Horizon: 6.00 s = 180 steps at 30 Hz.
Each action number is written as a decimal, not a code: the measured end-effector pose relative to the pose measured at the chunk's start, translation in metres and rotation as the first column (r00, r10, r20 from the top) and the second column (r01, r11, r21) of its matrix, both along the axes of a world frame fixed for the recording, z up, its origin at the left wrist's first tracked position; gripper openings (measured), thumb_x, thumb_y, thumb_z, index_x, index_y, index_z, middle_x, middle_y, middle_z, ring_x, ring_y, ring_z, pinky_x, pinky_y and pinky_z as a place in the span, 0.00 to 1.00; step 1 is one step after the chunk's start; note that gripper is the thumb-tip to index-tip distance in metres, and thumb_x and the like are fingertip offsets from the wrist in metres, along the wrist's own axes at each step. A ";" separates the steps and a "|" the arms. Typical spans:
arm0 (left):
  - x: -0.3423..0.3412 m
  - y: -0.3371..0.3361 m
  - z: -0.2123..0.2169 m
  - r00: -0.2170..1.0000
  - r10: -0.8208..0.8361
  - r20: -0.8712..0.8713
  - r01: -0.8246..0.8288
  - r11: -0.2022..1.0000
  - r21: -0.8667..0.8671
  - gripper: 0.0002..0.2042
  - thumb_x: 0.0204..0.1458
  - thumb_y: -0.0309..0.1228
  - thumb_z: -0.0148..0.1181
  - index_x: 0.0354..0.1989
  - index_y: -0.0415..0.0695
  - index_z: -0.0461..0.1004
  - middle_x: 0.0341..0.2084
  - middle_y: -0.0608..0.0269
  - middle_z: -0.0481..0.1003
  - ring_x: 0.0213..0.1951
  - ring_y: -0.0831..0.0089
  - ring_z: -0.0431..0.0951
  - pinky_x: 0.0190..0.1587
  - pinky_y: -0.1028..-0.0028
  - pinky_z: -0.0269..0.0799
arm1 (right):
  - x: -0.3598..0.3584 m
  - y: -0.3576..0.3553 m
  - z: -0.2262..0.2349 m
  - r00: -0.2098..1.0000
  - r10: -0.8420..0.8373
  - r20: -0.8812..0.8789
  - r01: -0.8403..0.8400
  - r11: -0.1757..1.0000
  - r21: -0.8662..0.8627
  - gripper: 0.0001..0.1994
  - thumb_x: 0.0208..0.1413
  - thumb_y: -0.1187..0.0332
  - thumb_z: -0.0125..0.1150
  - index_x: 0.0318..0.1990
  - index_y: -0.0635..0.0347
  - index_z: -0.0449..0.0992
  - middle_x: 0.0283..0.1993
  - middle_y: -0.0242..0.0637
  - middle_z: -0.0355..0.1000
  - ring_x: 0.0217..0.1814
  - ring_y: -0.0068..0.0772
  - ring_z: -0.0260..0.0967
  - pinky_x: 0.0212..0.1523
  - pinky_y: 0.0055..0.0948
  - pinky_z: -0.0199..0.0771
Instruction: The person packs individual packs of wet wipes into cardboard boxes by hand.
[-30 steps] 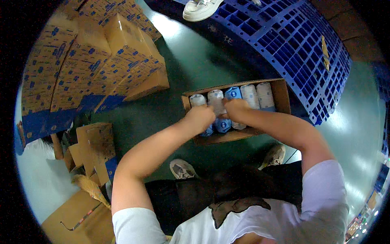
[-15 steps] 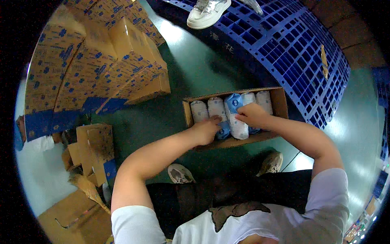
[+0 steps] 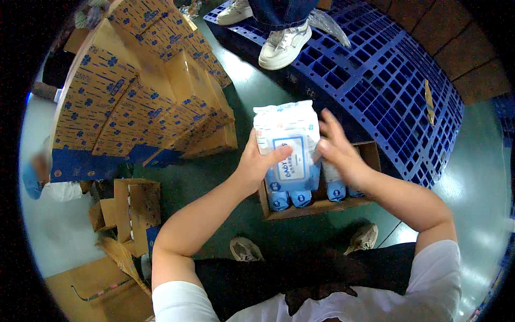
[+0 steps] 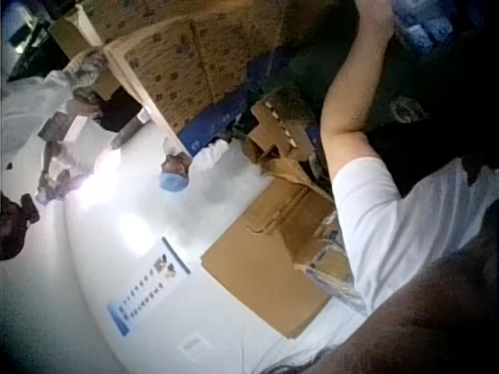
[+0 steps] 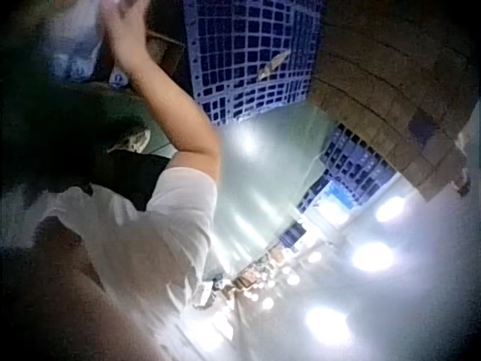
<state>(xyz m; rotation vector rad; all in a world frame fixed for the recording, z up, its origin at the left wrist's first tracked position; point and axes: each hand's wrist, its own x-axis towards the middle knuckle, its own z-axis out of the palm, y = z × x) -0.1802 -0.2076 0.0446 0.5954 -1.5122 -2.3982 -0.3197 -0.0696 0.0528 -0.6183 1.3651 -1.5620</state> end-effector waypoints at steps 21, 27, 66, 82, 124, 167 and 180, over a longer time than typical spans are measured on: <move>-0.017 -0.003 -0.046 0.981 0.161 0.104 -0.096 0.882 -0.460 0.19 0.54 0.43 0.48 0.43 0.39 0.64 0.36 0.58 0.71 0.40 0.70 0.71 0.42 0.71 0.67 | -0.047 0.005 -0.005 0.973 0.221 0.066 -0.229 0.962 0.150 0.35 0.40 0.58 0.66 0.55 0.64 0.59 0.50 0.40 0.66 0.50 0.32 0.65 0.52 0.32 0.64; 0.006 0.046 -0.138 0.704 -0.429 0.567 0.594 -0.083 -0.800 0.17 0.46 0.36 0.53 0.44 0.43 0.70 0.42 0.54 0.72 0.47 0.58 0.70 0.50 0.63 0.63 | -0.061 0.047 -0.034 0.761 0.597 0.252 -0.647 0.726 0.234 0.39 0.37 0.60 0.68 0.58 0.63 0.56 0.54 0.41 0.64 0.55 0.34 0.62 0.56 0.35 0.60; -0.018 0.032 -0.119 0.438 -0.289 0.851 0.785 -0.340 -0.519 0.18 0.44 0.47 0.57 0.25 0.42 0.76 0.26 0.54 0.76 0.33 0.57 0.77 0.35 0.60 0.73 | -0.006 0.046 -0.124 0.513 0.815 -0.268 -0.289 0.458 0.841 0.23 0.48 0.50 0.55 0.22 0.66 0.74 0.22 0.43 0.72 0.30 0.41 0.73 0.36 0.37 0.72; 0.012 0.040 -0.133 0.824 -0.330 0.461 0.397 -0.245 -0.884 0.12 0.38 0.28 0.53 0.34 0.40 0.69 0.39 0.53 0.66 0.45 0.58 0.67 0.39 0.65 0.72 | 0.021 -0.001 -0.190 0.183 0.704 -0.686 -0.002 0.698 0.716 0.11 0.45 0.63 0.53 0.36 0.53 0.74 0.35 0.43 0.73 0.37 0.45 0.72 0.36 0.40 0.71; -0.044 0.032 -0.030 0.937 0.312 -0.156 -0.331 0.937 -0.114 0.22 0.54 0.43 0.52 0.46 0.38 0.57 0.37 0.59 0.70 0.40 0.76 0.70 0.44 0.76 0.66 | 0.002 -0.009 -0.032 0.995 -0.084 -0.058 0.084 0.996 -0.010 0.27 0.45 0.65 0.65 0.51 0.65 0.61 0.47 0.39 0.68 0.48 0.28 0.65 0.50 0.29 0.64; 0.010 0.060 -0.110 0.657 -0.362 0.661 0.548 -0.372 -0.749 0.07 0.43 0.28 0.51 0.29 0.39 0.73 0.33 0.56 0.70 0.38 0.63 0.70 0.33 0.67 0.72 | 0.006 0.035 -0.145 0.215 0.863 -0.457 -0.092 0.483 0.871 0.35 0.39 0.49 0.64 0.48 0.67 0.61 0.33 0.53 0.71 0.35 0.52 0.71 0.34 0.41 0.72; -0.011 0.067 -0.131 0.615 -0.401 0.679 0.614 -0.296 -0.732 0.26 0.45 0.40 0.52 0.52 0.38 0.63 0.55 0.41 0.58 0.59 0.49 0.55 0.55 0.62 0.59 | -0.005 0.044 -0.097 0.008 0.902 -0.432 -0.133 0.429 0.893 0.08 0.43 0.71 0.53 0.30 0.61 0.77 0.32 0.44 0.74 0.37 0.43 0.73 0.35 0.38 0.75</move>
